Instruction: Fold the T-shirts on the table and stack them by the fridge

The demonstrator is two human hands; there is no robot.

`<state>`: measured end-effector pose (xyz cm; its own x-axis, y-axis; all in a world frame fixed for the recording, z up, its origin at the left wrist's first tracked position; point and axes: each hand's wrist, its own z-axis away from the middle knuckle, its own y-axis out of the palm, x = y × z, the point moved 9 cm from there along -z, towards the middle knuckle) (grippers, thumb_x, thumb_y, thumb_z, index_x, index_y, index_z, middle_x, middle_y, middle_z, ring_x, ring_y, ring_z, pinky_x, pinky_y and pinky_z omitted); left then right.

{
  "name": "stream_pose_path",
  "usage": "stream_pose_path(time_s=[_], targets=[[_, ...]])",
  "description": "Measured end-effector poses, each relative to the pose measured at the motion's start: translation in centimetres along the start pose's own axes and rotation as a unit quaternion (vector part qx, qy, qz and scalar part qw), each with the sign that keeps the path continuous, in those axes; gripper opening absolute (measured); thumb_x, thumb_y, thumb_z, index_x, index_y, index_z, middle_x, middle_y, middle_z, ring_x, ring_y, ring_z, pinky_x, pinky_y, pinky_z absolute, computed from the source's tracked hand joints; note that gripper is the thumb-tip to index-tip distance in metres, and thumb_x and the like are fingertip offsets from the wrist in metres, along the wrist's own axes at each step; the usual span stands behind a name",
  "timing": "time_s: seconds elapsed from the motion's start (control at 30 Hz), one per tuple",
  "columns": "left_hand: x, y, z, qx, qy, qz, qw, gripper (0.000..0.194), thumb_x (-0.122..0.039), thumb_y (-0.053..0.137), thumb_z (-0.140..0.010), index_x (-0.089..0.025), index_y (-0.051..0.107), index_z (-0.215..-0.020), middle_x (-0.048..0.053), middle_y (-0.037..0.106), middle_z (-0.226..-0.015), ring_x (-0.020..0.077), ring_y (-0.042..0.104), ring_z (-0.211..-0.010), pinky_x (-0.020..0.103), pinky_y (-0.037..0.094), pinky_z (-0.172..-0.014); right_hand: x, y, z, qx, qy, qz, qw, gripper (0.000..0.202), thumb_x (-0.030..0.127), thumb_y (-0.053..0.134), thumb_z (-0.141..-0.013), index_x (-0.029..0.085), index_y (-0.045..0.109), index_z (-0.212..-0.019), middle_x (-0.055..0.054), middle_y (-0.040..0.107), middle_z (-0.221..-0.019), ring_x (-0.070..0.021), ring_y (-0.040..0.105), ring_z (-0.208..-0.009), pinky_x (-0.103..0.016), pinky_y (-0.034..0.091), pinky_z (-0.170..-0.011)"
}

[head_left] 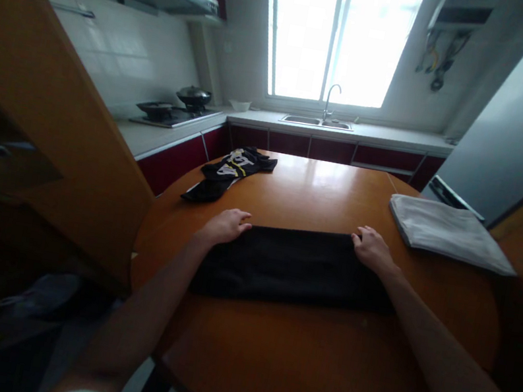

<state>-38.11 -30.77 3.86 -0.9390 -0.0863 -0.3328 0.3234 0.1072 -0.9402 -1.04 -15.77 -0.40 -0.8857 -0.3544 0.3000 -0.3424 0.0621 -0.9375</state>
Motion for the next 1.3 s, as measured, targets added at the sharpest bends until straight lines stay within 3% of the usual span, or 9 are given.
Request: stream_pose_path(time_s=[0.07, 0.13, 0.33, 0.63, 0.77, 0.9, 1.03, 1.17, 1.3], targets=[[4.3, -0.6, -0.4, 0.038, -0.074, 0.026, 0.996, 0.039, -0.045, 0.067, -0.077, -0.017, 0.076, -0.102, 0.013, 0.076, -0.11, 0.0308, 0.071, -0.103, 0.034, 0.052, -0.088, -0.9, -0.2, -1.0, 0.018, -0.015, -0.002, 1.0, 0.039, 0.029, 0.053, -0.096, 0.007, 0.071, -0.122, -0.023, 0.067, -0.13, -0.0308, 0.06, -0.125, -0.038, 0.044, -0.106], [6.9, -0.3, -0.7, 0.073, -0.108, 0.075, 0.989, 0.036, -0.05, 0.073, -0.068, -0.02, 0.075, -0.086, 0.009, 0.078, -0.094, 0.0292, 0.072, -0.089, 0.031, 0.052, -0.075, -1.8, -0.2, -1.8, 0.036, -0.02, -0.021, 0.999, 0.03, 0.027, 0.059, -0.093, 0.009, 0.076, -0.111, -0.019, 0.074, -0.116, -0.0282, 0.068, -0.11, -0.033, 0.049, -0.096], [9.2, 0.7, -1.2, 0.097, -0.117, 0.136, 0.979, 0.039, -0.056, 0.079, -0.053, -0.022, 0.07, -0.07, 0.004, 0.074, -0.077, 0.0247, 0.067, -0.076, 0.027, 0.047, -0.063, -3.6, 0.0, -2.8, 0.071, 0.02, -0.121, 0.99, 0.018, 0.025, 0.069, -0.085, 0.011, 0.078, -0.091, -0.012, 0.077, -0.09, -0.0217, 0.071, -0.08, -0.026, 0.051, -0.069], [8.7, 0.1, -1.4, 0.066, -0.072, 0.241, 0.966, 0.048, -0.054, 0.083, -0.057, -0.018, 0.067, -0.085, 0.002, 0.069, -0.08, 0.0189, 0.063, -0.074, 0.026, 0.046, -0.065, -5.0, -0.5, -2.8, 0.087, 0.081, -0.289, 0.95, 0.02, 0.024, 0.075, -0.079, 0.01, 0.073, -0.092, -0.009, 0.074, -0.08, -0.016, 0.064, -0.066, -0.023, 0.048, -0.058], [8.3, -0.4, -2.6, -0.022, -0.085, 0.278, 0.957, 0.053, -0.054, 0.081, -0.058, -0.016, 0.069, -0.092, 0.005, 0.071, -0.087, 0.0199, 0.065, -0.08, 0.028, 0.049, -0.071, -6.1, -0.8, -3.9, 0.029, 0.104, -0.315, 0.943, 0.024, 0.019, 0.076, -0.077, 0.01, 0.072, -0.099, -0.011, 0.075, -0.089, -0.016, 0.067, -0.07, -0.025, 0.051, -0.064], [8.0, 0.2, -4.2, -0.088, -0.109, 0.245, 0.959, 0.047, -0.052, 0.078, -0.062, -0.015, 0.071, -0.09, 0.008, 0.072, -0.088, 0.022, 0.066, -0.083, 0.03, 0.05, -0.074, -6.2, -1.0, -5.3, -0.019, 0.09, -0.238, 0.967, 0.029, 0.02, 0.069, -0.084, 0.008, 0.07, -0.11, -0.016, 0.075, -0.1, -0.0184, 0.07, -0.08, -0.028, 0.054, -0.071], [7.9, 0.8, -5.3, -0.108, -0.097, 0.164, 0.976, 0.04, -0.05, 0.075, -0.069, -0.016, 0.072, -0.089, 0.01, 0.075, -0.093, 0.0253, 0.068, -0.089, 0.033, 0.052, -0.082, -5.7, -0.8, -5.7, -0.026, 0.069, -0.182, 0.981, 0.025, 0.019, 0.069, -0.083, 0.009, 0.072, -0.106, -0.015, 0.074, -0.102, -0.0206, 0.069, -0.09, -0.032, 0.053, -0.085], [7.5, 0.1, -5.4, -0.129, -0.075, 0.098, 0.984, 0.043, -0.049, 0.067, -0.079, -0.014, 0.071, -0.105, 0.014, 0.073, -0.111, 0.028, 0.069, -0.099, 0.036, 0.052, -0.091, -4.8, -1.9, -5.0, -0.055, 0.061, -0.118, 0.99, 0.031, 0.025, 0.068, -0.086, 0.009, 0.071, -0.112, -0.018, 0.07, -0.116, -0.0266, 0.063, -0.112, -0.038, 0.047, -0.101], [3.0, -1.2, -4.4, -0.18, -0.009, 0.005, 0.984, 0.051, -0.045, 0.051, -0.092, -0.012, 0.062, -0.13, 0.017, 0.061, -0.138, 0.0304, 0.056, -0.13, 0.042, 0.041, -0.113, -0.7, -3.7, -3.1, -0.098, 0.021, -0.03, 0.994, 0.041, 0.032, 0.051, -0.097, 0.01, 0.064, -0.129, -0.019, 0.061, -0.134, -0.0304, 0.053, -0.128, -0.043, 0.04, -0.109]])
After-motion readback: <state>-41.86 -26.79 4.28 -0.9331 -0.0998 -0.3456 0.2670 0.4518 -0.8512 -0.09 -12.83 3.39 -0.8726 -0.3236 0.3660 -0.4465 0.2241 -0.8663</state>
